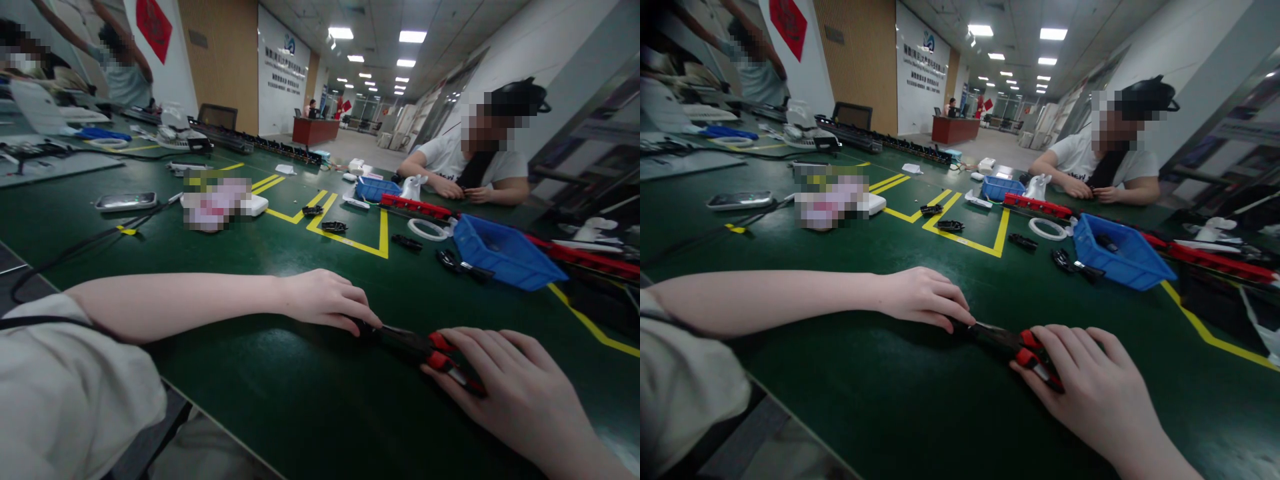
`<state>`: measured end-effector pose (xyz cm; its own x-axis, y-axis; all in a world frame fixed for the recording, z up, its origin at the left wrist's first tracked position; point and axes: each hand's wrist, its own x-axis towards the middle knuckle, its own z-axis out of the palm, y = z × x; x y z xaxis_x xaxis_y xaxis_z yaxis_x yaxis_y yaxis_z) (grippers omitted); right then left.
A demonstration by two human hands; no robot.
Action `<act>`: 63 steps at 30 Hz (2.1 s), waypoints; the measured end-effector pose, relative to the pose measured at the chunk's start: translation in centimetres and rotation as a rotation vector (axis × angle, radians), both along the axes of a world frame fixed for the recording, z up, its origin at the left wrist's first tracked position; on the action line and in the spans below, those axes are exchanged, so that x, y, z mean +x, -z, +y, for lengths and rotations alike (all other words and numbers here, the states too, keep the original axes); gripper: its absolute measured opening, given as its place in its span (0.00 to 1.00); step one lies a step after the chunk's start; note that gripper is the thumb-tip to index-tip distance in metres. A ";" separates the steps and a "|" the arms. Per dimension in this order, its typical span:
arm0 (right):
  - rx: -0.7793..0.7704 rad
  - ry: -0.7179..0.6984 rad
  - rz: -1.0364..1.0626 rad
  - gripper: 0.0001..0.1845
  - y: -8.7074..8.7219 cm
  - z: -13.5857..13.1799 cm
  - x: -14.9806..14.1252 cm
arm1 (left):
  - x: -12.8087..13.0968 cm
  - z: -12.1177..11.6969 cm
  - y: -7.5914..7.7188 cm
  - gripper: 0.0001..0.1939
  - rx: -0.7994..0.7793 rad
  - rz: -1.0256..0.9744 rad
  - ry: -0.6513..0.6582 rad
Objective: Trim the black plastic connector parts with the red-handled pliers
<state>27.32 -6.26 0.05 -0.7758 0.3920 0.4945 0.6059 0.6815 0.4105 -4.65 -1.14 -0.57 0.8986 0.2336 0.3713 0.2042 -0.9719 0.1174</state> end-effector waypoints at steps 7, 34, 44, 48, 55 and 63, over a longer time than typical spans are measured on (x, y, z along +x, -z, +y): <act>0.004 0.018 0.001 0.15 0.0 -0.1 -0.1 | 0.0 0.1 0.0 0.17 -0.025 0.019 -0.012; -0.276 0.004 0.122 0.18 0.1 0.4 0.5 | 0.2 0.1 -0.4 0.18 -0.076 0.054 -0.015; -0.259 0.008 0.109 0.18 0.1 0.2 0.6 | 0.1 0.1 -0.2 0.17 -0.119 0.031 -0.002; -0.241 0.011 0.130 0.19 0.1 0.1 0.5 | 0.1 0.1 -0.2 0.18 -0.118 0.014 0.002; -0.195 0.021 0.109 0.18 0.3 0.0 0.7 | 0.1 0.1 -0.2 0.18 -0.120 0.001 0.005; -0.110 0.014 0.060 0.18 0.1 -0.2 0.4 | 0.2 0.1 0.1 0.18 -0.153 0.010 -0.013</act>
<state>27.73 -6.45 -0.03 -0.7400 0.4569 0.4936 0.6371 0.7115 0.2964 -4.49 -1.03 -0.64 0.8987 0.2987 0.3212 0.2186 -0.9399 0.2622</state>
